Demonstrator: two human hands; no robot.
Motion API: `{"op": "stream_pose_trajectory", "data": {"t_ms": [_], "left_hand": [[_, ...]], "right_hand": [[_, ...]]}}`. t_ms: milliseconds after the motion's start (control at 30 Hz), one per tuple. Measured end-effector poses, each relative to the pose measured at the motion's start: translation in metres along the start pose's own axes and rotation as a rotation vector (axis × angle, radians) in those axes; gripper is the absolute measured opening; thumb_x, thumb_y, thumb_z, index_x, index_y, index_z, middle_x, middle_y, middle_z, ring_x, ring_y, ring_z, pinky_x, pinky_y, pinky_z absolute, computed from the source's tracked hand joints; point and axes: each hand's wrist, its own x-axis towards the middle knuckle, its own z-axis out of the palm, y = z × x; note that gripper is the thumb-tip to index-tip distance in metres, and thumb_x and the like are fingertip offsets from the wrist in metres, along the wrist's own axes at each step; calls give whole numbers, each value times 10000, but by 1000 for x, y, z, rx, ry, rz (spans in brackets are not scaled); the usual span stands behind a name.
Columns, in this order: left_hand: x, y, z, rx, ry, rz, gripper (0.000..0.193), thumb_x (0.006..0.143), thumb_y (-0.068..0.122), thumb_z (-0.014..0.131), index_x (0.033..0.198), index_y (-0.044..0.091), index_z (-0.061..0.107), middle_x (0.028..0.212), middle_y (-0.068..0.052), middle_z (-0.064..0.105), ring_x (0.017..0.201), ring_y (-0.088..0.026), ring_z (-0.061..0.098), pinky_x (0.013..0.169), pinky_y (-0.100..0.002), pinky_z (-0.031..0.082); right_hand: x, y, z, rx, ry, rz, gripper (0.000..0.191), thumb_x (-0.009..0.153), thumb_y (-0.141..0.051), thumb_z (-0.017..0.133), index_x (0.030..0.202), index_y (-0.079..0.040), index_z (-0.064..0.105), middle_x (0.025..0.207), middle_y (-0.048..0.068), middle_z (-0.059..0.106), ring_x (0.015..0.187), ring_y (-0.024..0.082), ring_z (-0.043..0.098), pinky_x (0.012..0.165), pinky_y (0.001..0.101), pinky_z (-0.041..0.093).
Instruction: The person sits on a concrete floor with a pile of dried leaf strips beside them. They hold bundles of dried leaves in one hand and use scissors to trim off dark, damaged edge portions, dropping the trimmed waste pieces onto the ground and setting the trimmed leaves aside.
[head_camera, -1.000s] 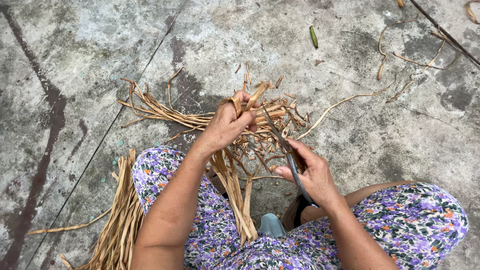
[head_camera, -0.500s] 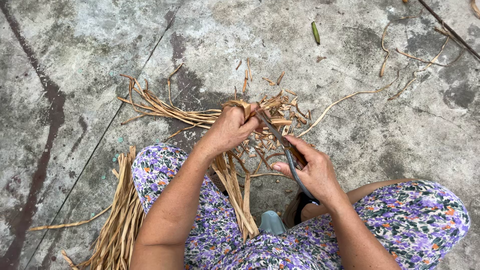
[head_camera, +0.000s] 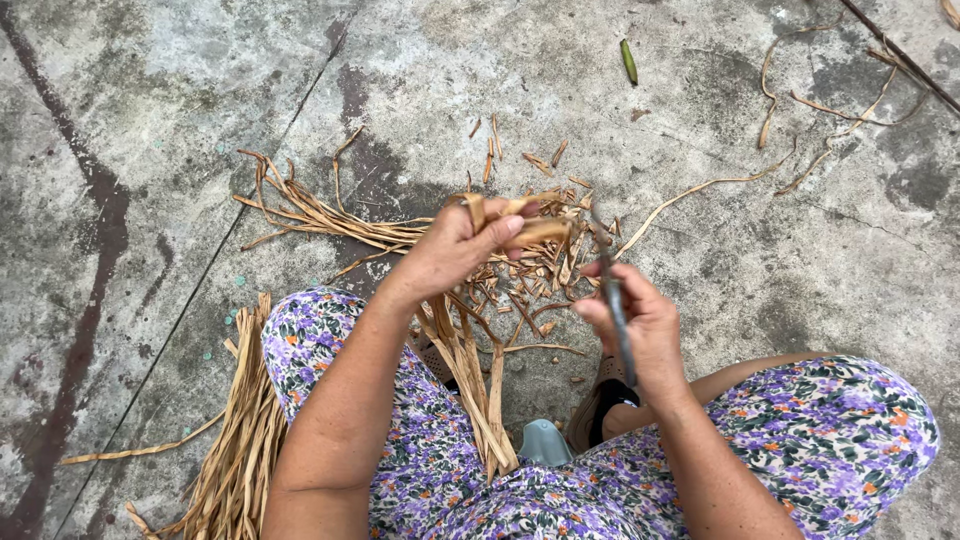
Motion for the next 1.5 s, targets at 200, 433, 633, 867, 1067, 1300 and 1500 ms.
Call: {"op": "stream_pose_trajectory", "data": {"t_ms": [200,433,633,867,1067,1300,1500], "left_hand": [[-1,7,-25,-298,101,6,379,943,244,726,1265,45,709,808,-21,721,521,-18,454,469,-180,373],[-12,10,-42,-493,106,55,373,1004,242,678,1261,-27,706,734,11,663,452,13,360,390,-177,223],[-20,16,-45,-514,91,25,383,992,252,675,1258,-22,699,726,31,636,465,15,356,401,-176,214],[-25,17,-45,-505,12,48,410,1014,312,652,1224,-35,712,725,30,631,487,4,361,420,-181,236],[-26,16,-45,-493,1,41,408,1030,312,639,1225,-38,717,721,29,616,504,3,356,435,-177,240],[-33,16,-49,-589,-17,61,406,1042,315,637,1224,-40,713,734,30,612,516,11,344,442,-172,220],[-41,20,-43,-612,-102,61,381,1054,300,624,1155,-63,680,800,-9,675,504,-5,359,432,-195,227]], "right_hand": [[2,-4,1,361,-2,-36,358,996,-313,622,1260,-73,591,711,-20,596,563,72,553,465,223,464],[-11,8,28,277,-224,153,439,953,-434,593,1227,-94,633,771,16,661,642,118,617,577,284,529],[-6,11,29,324,-304,152,580,926,-544,584,1284,-89,611,886,33,684,754,128,631,711,312,542],[6,10,16,367,-272,138,667,935,-632,534,1317,-88,594,902,16,663,760,96,585,682,257,449],[8,23,14,610,-273,151,517,983,-466,683,1249,-29,607,675,2,480,513,91,411,449,246,324],[11,35,24,528,-341,211,668,939,-645,548,1257,-64,637,770,17,606,602,116,549,537,280,463],[5,33,36,625,-640,268,849,895,-777,464,1413,-109,538,1096,60,714,887,120,615,851,315,499]]}}
